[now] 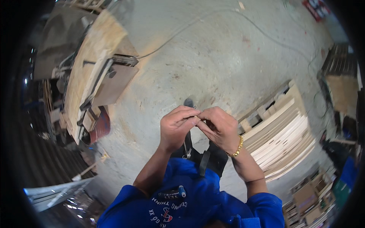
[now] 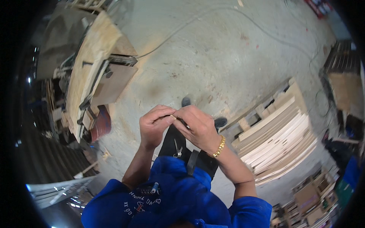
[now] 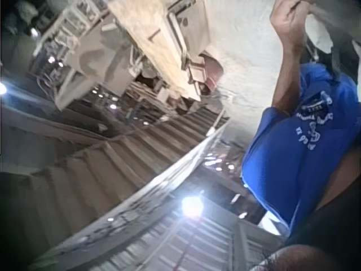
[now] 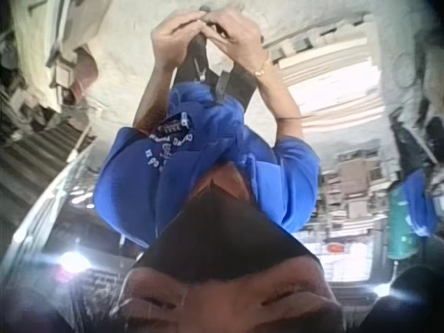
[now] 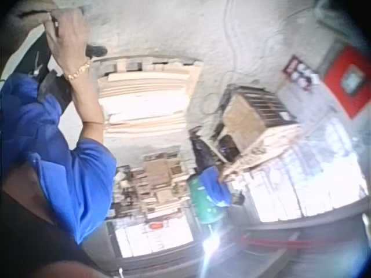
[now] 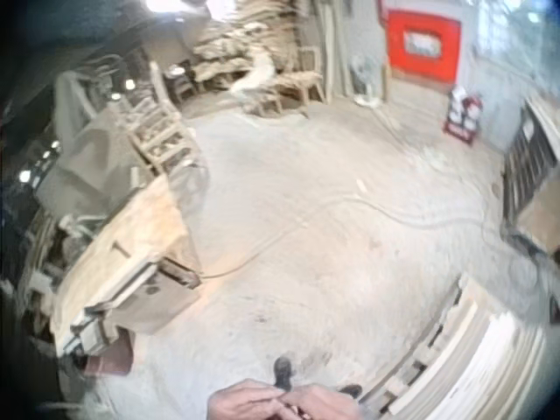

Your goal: The person repeatedly measures small wooden pieces with a caliper, marks them with a pen, and places them on a workbench. The person also walks around the workshop while holding the caliper and wood pieces.

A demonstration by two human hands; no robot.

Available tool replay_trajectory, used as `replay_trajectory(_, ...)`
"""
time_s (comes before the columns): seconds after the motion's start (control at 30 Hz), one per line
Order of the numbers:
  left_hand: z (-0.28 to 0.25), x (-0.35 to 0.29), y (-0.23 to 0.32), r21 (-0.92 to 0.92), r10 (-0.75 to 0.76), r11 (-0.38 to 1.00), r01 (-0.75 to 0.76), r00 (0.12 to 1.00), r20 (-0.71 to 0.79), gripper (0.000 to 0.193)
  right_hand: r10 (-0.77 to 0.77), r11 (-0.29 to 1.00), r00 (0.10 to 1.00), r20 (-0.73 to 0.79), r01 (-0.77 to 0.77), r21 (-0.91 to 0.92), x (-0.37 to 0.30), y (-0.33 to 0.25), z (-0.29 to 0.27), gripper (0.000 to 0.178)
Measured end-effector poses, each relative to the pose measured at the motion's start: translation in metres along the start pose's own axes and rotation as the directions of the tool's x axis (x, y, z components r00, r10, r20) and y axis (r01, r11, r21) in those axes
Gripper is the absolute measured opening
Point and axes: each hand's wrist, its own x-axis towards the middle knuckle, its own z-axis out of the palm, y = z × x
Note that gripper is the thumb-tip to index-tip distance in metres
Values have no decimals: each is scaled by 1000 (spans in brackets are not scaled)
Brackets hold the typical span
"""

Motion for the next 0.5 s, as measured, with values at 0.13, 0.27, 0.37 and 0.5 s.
replay_trajectory(0.13, -80, -23, 56, -499, 86, 851, -167, 980, -181, 16, -128, 981, 931, 343, 68, 182, 84, -98, 16, 20)
replay_trajectory(0.27, -153, -70, 74, -478, 211, 811, -338, 930, -300, 17, -360, 930, 820, 445, 277, 241, 107, -156, 80, 22)
replay_trajectory(0.37, -212, -105, 70, -393, 204, 838, -378, 886, -416, 16, -527, 850, 715, 460, 463, 253, 125, -185, 152, 20)
replay_trajectory(0.5, -293, -136, 57, -273, 120, 918, -287, 858, -500, 19, -547, 837, 653, 524, 429, 339, 147, -198, 252, 15)
